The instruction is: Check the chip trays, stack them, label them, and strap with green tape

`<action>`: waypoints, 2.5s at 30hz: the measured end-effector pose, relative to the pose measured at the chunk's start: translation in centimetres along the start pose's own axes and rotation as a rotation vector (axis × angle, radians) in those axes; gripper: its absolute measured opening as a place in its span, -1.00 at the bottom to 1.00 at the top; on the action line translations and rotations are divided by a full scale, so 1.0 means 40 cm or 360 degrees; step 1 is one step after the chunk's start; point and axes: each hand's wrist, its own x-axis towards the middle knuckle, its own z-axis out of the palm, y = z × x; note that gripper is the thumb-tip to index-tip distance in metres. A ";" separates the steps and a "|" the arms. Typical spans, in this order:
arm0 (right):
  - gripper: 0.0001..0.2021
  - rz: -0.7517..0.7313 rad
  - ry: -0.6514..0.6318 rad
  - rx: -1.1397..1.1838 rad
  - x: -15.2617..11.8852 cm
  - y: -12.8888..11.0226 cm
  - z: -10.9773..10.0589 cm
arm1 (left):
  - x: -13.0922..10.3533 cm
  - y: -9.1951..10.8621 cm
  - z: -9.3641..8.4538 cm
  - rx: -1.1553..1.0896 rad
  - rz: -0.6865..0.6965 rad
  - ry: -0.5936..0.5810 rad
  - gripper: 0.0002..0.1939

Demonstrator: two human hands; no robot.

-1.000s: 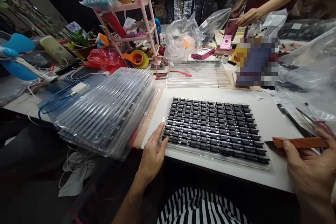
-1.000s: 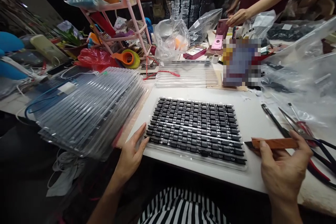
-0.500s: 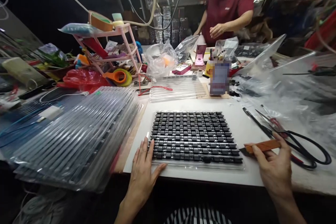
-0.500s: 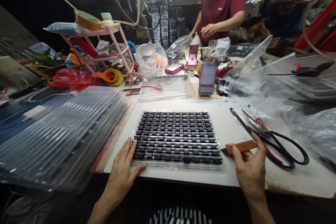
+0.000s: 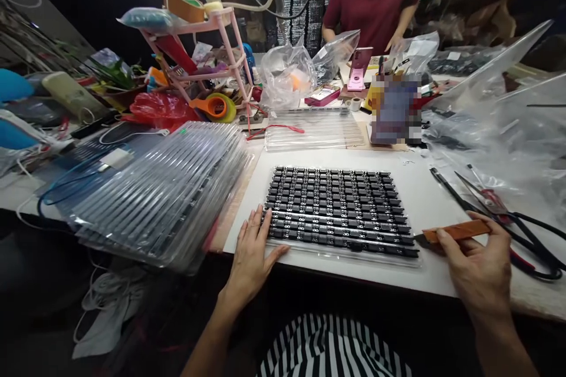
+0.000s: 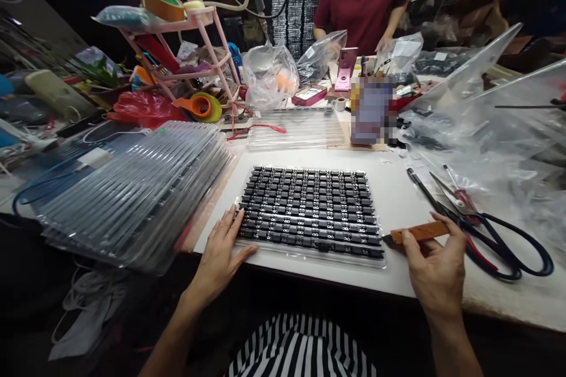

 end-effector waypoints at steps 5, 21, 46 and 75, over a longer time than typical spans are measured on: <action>-0.27 -0.0042 0.0021 -0.0143 -0.004 -0.004 -0.006 | 0.004 0.000 0.005 -0.0013 -0.0010 0.0106 -0.16; -0.26 -0.0060 0.0005 0.0119 -0.014 0.002 0.003 | -0.010 0.288 0.042 -0.0005 0.0853 -0.0068 -0.36; -0.35 -0.0020 -0.0097 0.0240 -0.014 0.003 -0.004 | 0.024 0.319 0.053 -0.0053 0.0733 -0.0085 -0.38; -0.12 0.0048 -0.0082 0.0057 -0.003 -0.072 0.026 | -0.016 -0.025 -0.008 -0.0224 -0.0154 0.0049 -0.17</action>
